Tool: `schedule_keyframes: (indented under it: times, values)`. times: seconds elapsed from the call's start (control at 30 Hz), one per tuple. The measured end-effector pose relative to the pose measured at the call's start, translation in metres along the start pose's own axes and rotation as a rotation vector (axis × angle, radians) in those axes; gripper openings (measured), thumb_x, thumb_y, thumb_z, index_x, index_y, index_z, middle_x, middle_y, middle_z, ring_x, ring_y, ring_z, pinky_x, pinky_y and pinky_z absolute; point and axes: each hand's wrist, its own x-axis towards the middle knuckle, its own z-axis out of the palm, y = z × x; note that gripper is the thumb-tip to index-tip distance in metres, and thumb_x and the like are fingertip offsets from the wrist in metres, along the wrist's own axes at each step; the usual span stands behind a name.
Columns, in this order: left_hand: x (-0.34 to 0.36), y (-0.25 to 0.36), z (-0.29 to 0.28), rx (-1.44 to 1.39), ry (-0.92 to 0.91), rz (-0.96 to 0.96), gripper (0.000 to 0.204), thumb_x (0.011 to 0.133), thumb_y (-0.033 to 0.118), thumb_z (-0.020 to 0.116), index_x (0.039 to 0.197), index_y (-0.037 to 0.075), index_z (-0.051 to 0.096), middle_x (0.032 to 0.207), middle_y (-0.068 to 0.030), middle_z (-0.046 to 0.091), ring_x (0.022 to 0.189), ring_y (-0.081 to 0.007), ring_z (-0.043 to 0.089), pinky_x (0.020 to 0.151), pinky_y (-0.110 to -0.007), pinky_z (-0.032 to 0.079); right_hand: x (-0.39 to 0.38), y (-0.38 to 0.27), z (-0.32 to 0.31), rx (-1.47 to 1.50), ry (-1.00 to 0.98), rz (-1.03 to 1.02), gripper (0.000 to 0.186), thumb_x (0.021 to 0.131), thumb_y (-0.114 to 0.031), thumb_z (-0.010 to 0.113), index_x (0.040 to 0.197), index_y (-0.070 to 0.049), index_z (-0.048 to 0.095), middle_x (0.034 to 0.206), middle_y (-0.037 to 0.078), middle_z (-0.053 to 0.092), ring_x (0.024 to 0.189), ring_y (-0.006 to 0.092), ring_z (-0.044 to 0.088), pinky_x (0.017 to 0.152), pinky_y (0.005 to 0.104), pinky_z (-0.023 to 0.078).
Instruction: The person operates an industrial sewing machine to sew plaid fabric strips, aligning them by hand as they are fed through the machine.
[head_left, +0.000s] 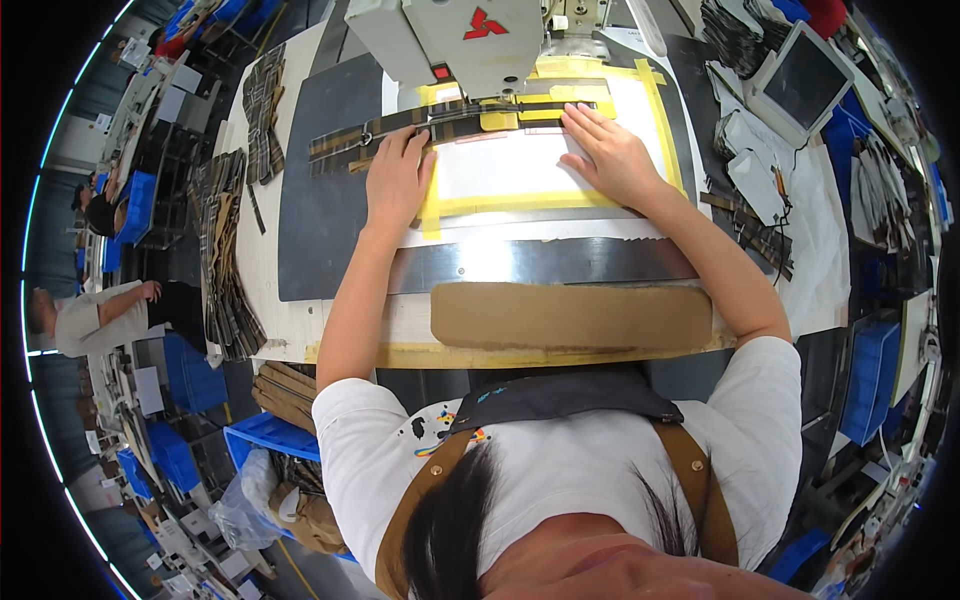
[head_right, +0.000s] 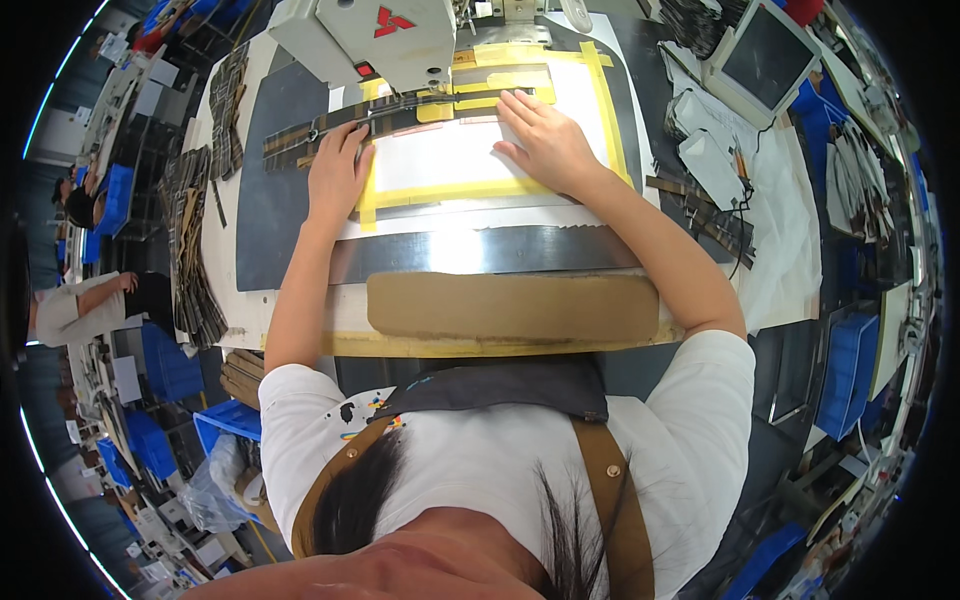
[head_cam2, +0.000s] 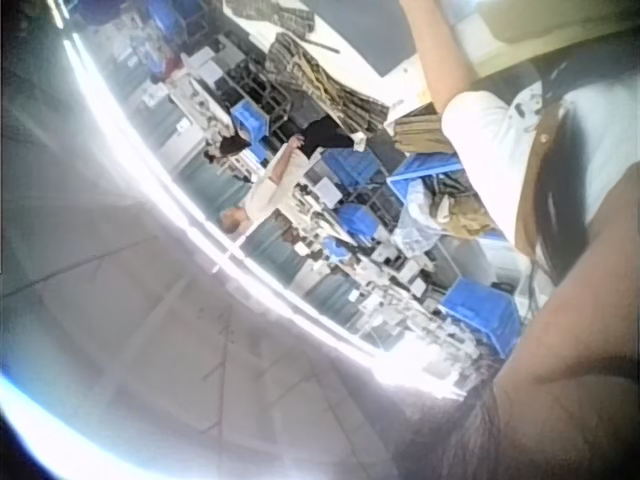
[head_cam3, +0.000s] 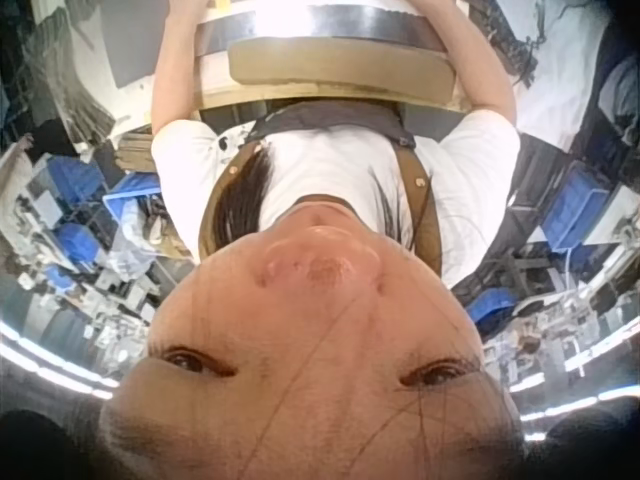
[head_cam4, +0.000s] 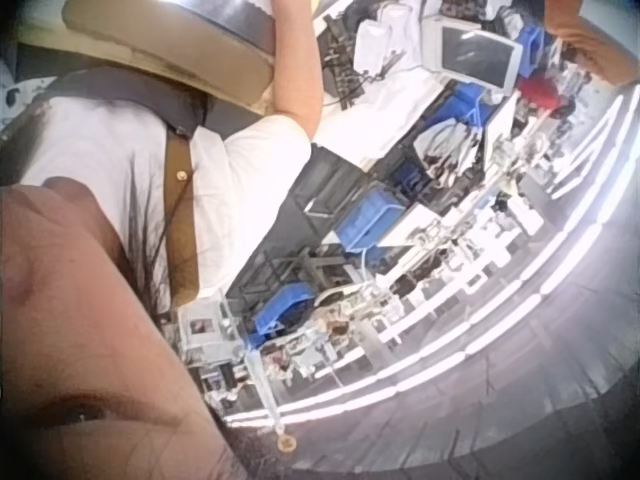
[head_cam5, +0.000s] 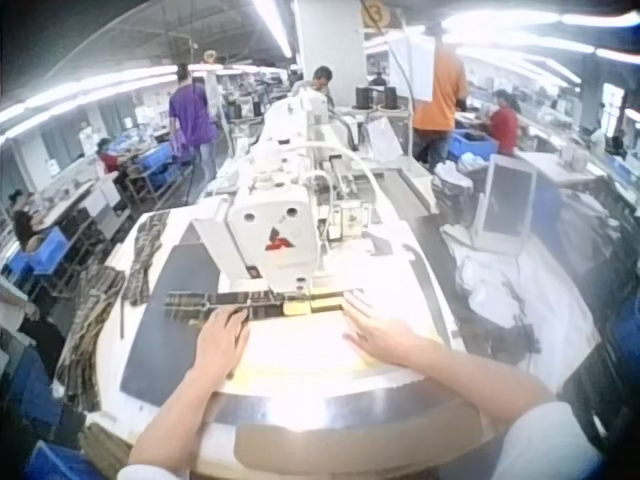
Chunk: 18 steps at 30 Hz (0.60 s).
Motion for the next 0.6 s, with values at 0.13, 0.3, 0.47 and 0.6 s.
schedule_keyframes:
  times: [0.13, 0.3, 0.47, 0.6]
  values:
    - [0.001, 0.001, 0.0, 0.031, -0.005, 0.022, 0.035, 0.098, 0.022, 0.071, 0.127, 0.003, 0.069, 0.131, -0.0147, 0.066, 0.123, -0.0343, 0.062, 0.103, -0.043, 0.053, 0.0, -0.001, 0.0, 0.036, -0.002, 0.003, 0.056, 0.097, -0.038, 0.074, 0.137, 0.0, 0.066, 0.148, 0.012, 0.064, 0.14, 0.0279, 0.058, 0.11, 0.0377, 0.052]
    - [-0.006, -0.002, -0.008, 0.057, -0.094, -0.085, 0.031, 0.1, 0.022, 0.069, 0.126, 0.005, 0.069, 0.134, -0.0135, 0.064, 0.125, -0.0342, 0.061, 0.104, -0.043, 0.053, 0.002, -0.012, -0.001, 0.034, -0.012, -0.002, 0.058, 0.097, -0.038, 0.074, 0.14, 0.001, 0.065, 0.15, 0.013, 0.063, 0.142, 0.0285, 0.056, 0.112, 0.0391, 0.051]
    - [-0.002, 0.009, -0.022, -0.01, -0.03, -0.008, 0.029, 0.095, 0.017, 0.072, 0.121, 0.006, 0.07, 0.12, -0.0127, 0.067, 0.115, -0.0335, 0.062, 0.098, -0.044, 0.052, 0.002, -0.015, -0.001, 0.021, -0.037, 0.023, 0.06, 0.097, -0.038, 0.073, 0.141, 0.002, 0.064, 0.151, 0.014, 0.062, 0.143, 0.0293, 0.055, 0.113, 0.0397, 0.05]
    - [0.025, 0.05, -0.009, -0.225, -0.107, 0.156, 0.031, 0.096, 0.015, 0.069, 0.127, 0.013, 0.071, 0.108, -0.0094, 0.069, 0.106, -0.03, 0.064, 0.089, -0.044, 0.05, 0.002, -0.016, 0.0, -0.001, -0.041, 0.027, 0.06, 0.097, -0.039, 0.073, 0.141, 0.001, 0.064, 0.151, 0.015, 0.062, 0.143, 0.0294, 0.055, 0.113, 0.0397, 0.05]
